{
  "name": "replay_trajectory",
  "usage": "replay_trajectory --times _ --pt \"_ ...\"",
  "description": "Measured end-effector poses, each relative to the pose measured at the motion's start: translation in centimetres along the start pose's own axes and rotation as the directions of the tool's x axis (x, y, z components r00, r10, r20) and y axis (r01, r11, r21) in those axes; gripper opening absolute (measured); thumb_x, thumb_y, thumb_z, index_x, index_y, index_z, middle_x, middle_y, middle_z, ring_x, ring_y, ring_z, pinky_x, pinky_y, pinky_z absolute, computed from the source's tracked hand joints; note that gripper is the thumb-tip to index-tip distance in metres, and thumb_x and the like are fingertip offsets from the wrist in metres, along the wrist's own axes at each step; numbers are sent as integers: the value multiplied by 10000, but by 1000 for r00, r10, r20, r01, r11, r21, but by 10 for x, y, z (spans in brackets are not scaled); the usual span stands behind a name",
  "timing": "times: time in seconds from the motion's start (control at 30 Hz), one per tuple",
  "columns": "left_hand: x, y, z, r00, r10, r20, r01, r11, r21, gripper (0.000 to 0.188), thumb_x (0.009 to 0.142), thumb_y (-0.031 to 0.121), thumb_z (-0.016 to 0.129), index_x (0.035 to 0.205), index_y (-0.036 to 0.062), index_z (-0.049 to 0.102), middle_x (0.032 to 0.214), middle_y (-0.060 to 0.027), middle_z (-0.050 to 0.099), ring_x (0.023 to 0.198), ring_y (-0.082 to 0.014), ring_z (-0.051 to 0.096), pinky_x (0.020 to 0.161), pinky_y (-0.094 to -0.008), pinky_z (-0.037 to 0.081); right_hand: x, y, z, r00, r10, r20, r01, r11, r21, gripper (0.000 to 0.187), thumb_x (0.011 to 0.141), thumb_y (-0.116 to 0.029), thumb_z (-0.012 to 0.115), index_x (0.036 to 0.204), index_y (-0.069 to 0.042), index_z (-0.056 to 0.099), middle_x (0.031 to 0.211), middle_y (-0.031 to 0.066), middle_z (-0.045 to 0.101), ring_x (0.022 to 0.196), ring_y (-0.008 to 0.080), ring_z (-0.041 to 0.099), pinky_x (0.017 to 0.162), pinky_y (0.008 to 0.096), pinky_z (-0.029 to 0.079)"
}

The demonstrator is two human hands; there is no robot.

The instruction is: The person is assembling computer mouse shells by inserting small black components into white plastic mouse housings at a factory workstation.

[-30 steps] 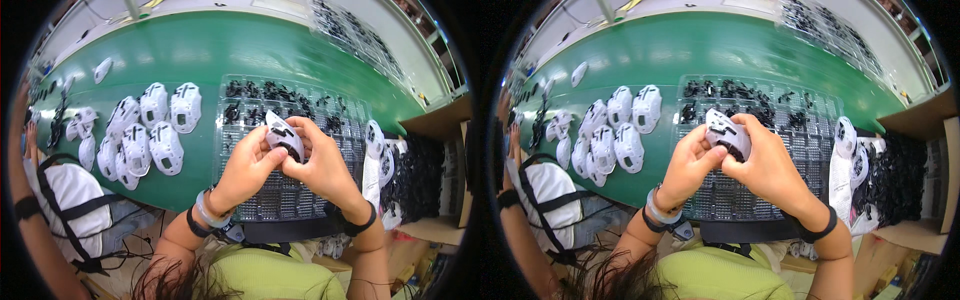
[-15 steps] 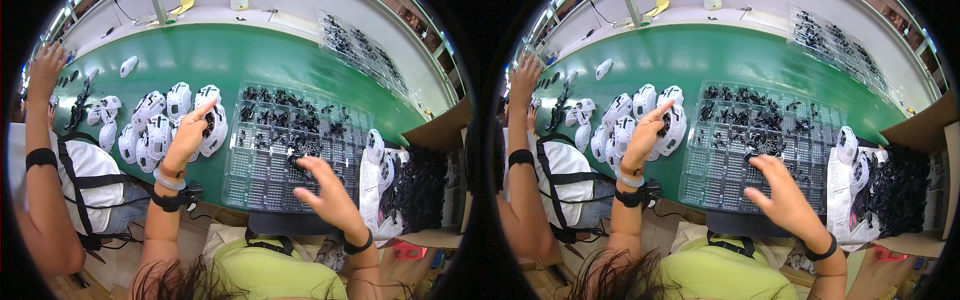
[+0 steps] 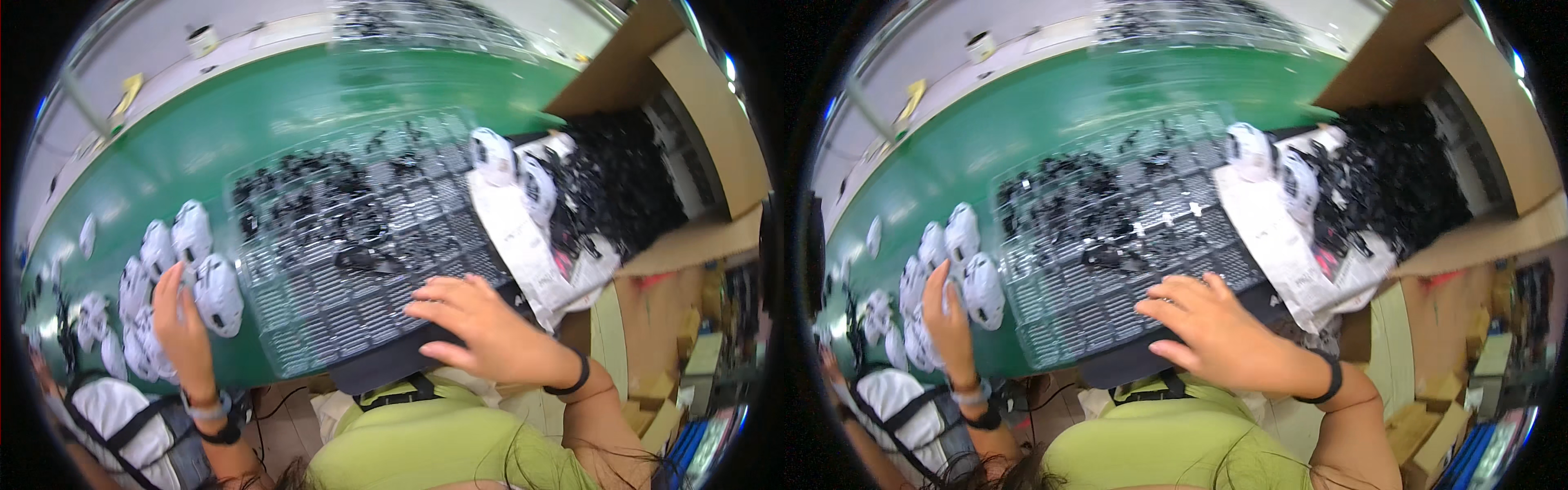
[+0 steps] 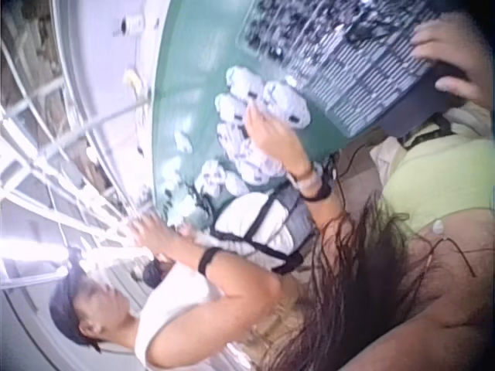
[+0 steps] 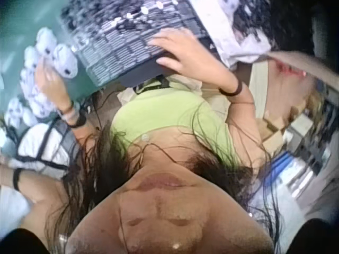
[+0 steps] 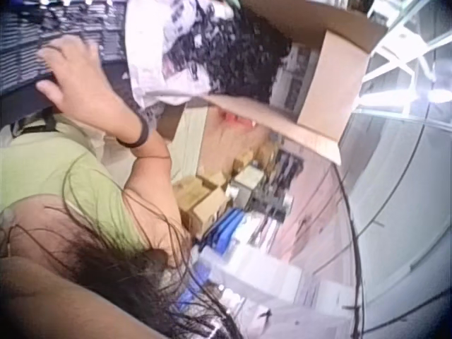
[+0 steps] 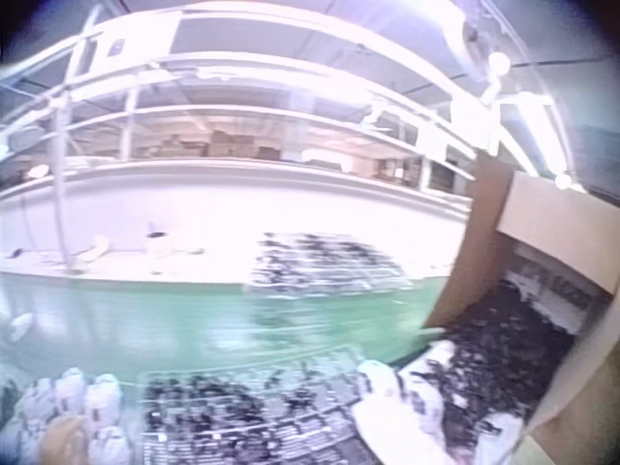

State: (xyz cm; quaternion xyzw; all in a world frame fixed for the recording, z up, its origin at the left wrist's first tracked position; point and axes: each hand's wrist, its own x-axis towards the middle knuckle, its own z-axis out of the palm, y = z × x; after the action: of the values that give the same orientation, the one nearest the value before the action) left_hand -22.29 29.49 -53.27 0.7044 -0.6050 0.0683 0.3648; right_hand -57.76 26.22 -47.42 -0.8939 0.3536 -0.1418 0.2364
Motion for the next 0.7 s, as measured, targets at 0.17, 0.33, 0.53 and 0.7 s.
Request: replay_trajectory --times 0.17,0.33,0.53,0.7 --pt "5 73 -12 997 -44 57 66 881 -469 258 813 11 497 1059 -6 574 1013 -118 590 920 -202 559 826 -318 411 -2 68 -72 812 231 -537 -365 918 -157 395 752 -154 635 1089 21 527 1044 173 576 974 316 548 874 355 407" --pt "20 147 28 946 285 154 -105 720 -686 212 776 -9 544 978 0 607 882 -97 624 774 -190 594 724 -291 456 42 164 -60 613 642 -461 -765 627 -144 776 761 -499 573 1231 81 359 1052 278 551 1014 386 523 947 458 320" --pt "22 132 53 914 189 360 196 572 -797 214 799 12 543 1003 -1 605 860 -98 627 768 -142 597 690 -246 467 56 160 -54 650 464 -602 -722 625 -297 661 758 -344 569 1246 24 318 843 219 622 883 346 593 966 546 223" --pt "31 116 67 817 111 566 524 269 -808 219 860 87 523 1042 -28 561 865 -86 609 778 -128 586 710 -249 488 35 170 -60 637 450 -626 -652 748 -126 545 751 -268 588 1208 -26 414 801 163 620 766 296 597 877 439 333"
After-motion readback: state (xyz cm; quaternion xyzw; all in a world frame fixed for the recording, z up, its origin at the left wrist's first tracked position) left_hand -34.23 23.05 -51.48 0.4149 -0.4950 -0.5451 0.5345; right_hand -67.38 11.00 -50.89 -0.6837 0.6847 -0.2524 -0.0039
